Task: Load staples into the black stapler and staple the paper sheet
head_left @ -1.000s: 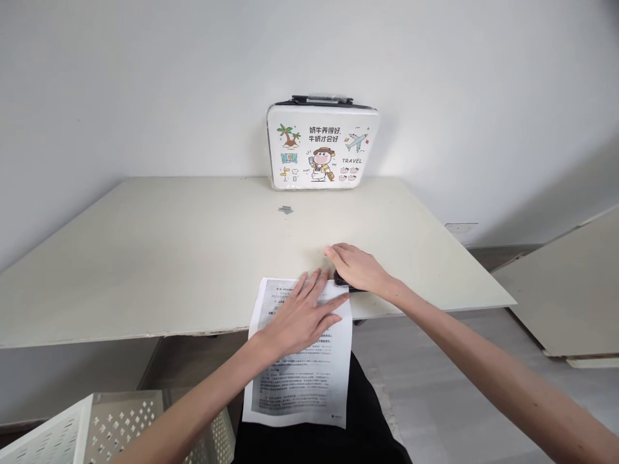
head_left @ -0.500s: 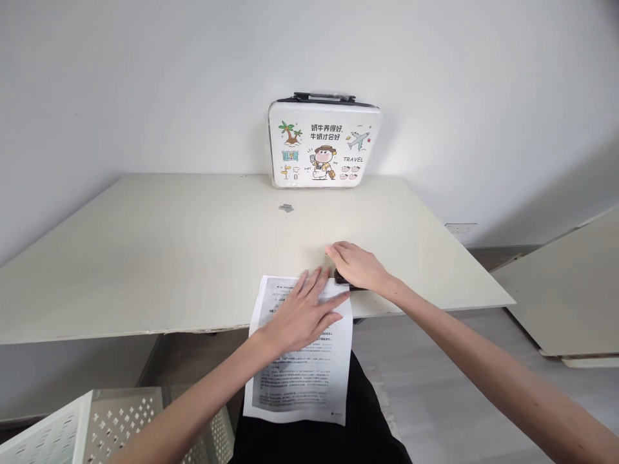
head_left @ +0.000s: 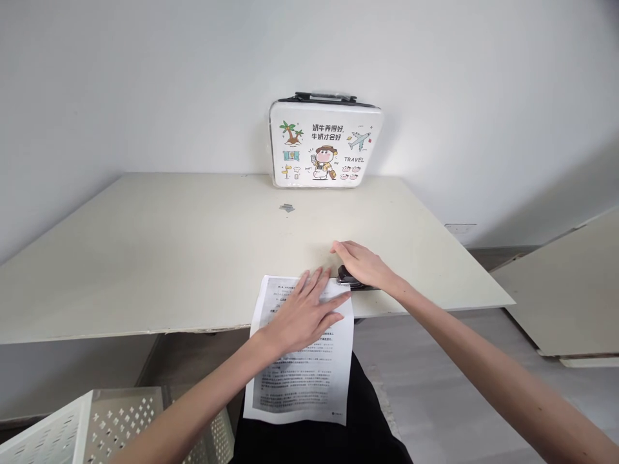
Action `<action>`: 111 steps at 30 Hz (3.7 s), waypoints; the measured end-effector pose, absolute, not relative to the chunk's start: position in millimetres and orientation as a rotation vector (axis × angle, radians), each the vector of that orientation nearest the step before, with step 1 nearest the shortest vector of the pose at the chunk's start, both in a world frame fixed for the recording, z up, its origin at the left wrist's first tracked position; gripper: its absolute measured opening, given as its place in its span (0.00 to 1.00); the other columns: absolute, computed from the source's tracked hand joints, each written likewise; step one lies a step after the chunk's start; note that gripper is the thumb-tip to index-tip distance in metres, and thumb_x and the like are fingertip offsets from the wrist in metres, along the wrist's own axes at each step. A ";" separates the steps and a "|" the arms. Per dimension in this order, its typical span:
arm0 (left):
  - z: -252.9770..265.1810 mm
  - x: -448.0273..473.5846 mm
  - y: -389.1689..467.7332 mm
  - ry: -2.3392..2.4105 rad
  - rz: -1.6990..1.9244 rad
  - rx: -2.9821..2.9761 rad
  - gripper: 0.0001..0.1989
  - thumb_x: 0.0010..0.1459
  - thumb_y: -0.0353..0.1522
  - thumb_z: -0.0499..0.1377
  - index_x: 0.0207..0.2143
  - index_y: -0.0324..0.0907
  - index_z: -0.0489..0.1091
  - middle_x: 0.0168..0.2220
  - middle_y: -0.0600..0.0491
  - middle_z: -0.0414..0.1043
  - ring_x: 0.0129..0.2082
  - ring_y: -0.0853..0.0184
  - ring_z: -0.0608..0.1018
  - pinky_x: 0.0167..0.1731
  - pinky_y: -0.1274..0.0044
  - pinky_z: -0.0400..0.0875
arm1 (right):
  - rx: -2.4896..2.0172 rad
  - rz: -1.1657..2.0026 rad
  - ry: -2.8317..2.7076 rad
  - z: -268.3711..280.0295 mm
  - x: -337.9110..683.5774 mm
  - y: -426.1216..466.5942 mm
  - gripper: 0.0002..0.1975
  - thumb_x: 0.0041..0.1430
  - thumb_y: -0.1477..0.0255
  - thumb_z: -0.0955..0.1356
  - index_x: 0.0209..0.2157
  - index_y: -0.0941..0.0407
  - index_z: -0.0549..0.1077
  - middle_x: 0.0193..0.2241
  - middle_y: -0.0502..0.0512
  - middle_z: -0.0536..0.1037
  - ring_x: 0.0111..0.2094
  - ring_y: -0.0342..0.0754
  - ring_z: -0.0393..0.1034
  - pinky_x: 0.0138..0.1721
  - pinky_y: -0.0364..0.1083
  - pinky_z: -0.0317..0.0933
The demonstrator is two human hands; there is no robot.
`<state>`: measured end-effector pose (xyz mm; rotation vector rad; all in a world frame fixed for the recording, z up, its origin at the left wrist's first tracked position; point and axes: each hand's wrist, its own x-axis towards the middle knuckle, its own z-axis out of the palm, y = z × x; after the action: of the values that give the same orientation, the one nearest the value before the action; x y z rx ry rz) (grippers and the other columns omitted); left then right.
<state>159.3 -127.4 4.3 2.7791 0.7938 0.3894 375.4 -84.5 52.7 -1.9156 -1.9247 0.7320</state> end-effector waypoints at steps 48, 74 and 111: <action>5.6 154.9 -126.7 0.778 0.403 2.797 0.26 0.77 0.47 0.44 0.72 0.56 0.58 0.78 0.55 0.32 0.77 0.52 0.41 0.74 0.54 0.43 | -1.949 0.307 -2.438 37.1 365.7 -80.6 0.24 0.77 0.64 0.51 0.65 0.48 0.67 0.63 0.60 0.71 0.64 0.56 0.64 0.61 0.57 0.60; 10.2 119.1 -113.7 0.848 0.370 2.744 0.26 0.76 0.46 0.46 0.73 0.60 0.55 0.78 0.58 0.32 0.76 0.53 0.43 0.74 0.56 0.45 | -1.529 0.280 -2.110 7.1 427.1 -147.2 0.20 0.70 0.53 0.65 0.53 0.51 0.73 0.50 0.59 0.81 0.51 0.59 0.76 0.52 0.57 0.70; 39.5 119.4 -56.3 1.248 0.487 2.759 0.24 0.75 0.47 0.46 0.61 0.47 0.71 0.63 0.47 0.70 0.66 0.53 0.69 0.65 0.56 0.66 | -1.686 0.555 -1.128 -10.3 490.1 -146.5 0.25 0.54 0.49 0.74 0.45 0.52 0.78 0.40 0.56 0.82 0.41 0.55 0.75 0.42 0.50 0.67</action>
<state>119.4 -56.3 39.5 2.7595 1.2477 0.4865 490.1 -146.5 -10.3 -1.6860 -1.1280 0.5553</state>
